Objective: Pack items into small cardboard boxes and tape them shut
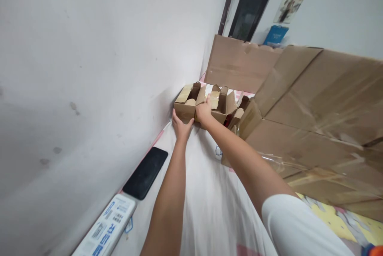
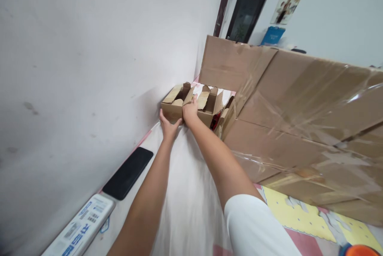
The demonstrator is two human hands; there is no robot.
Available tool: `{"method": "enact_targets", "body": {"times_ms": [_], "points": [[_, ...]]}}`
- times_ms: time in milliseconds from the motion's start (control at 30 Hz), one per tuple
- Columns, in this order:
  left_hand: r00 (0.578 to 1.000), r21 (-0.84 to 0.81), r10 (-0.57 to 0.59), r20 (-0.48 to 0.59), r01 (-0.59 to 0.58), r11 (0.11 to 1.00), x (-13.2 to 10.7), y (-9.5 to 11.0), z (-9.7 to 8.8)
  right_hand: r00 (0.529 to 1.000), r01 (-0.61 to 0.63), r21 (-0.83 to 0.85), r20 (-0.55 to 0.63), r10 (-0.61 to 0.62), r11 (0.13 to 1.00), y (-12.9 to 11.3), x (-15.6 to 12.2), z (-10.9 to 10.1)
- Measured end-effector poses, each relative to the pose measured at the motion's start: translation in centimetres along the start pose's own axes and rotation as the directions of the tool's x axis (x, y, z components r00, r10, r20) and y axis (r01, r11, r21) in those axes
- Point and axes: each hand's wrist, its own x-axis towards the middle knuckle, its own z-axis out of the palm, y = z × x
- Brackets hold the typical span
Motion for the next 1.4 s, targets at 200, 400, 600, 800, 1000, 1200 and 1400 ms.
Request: {"method": "enact_targets", "body": {"times_ms": [200, 400, 600, 800, 1000, 1200, 1400], "points": [[0.979, 0.019, -0.051, -0.2, 0.056, 0.998, -0.2, 1.5, -1.2, 0.997, 0.076, -0.068, 0.012, -0.075, 0.995, -1.1, -2.4, -2.5], [0.938, 0.023, -0.07, -0.341, 0.082, 0.996, -1.3, 2.2, -2.8, 0.995, 0.081, -0.021, 0.06, -0.08, 0.996, -2.9, -4.5, -4.1], [0.934, 0.043, -0.092, -0.346, 0.114, 0.993, -1.5, 2.1, -2.4, 0.992, 0.067, -0.051, 0.111, -0.061, 0.996, -2.9, -4.0, -3.0], [0.941, 0.053, -0.102, -0.323, 0.126, 0.991, -1.6, 2.0, -2.0, 0.969, 0.204, -0.19, -0.103, -0.226, 0.96, -2.0, -4.3, 0.5], [0.936, 0.052, -0.102, -0.337, 0.127, 0.991, -1.3, 2.0, -2.2, 0.93, 0.278, -0.181, -0.195, -0.312, 0.943, 0.1, -4.2, 1.2], [0.915, 0.004, -0.143, -0.376, 0.156, 0.988, -0.9, 2.3, -3.5, 0.926, 0.273, -0.145, -0.228, -0.301, 0.951, 0.5, -6.7, -0.7], [0.906, -0.088, -0.127, -0.404, 0.1, 0.991, -0.5, 3.8, -6.0, 0.92, 0.258, -0.102, -0.279, -0.277, 0.961, 0.1, -9.9, -3.0]]}}
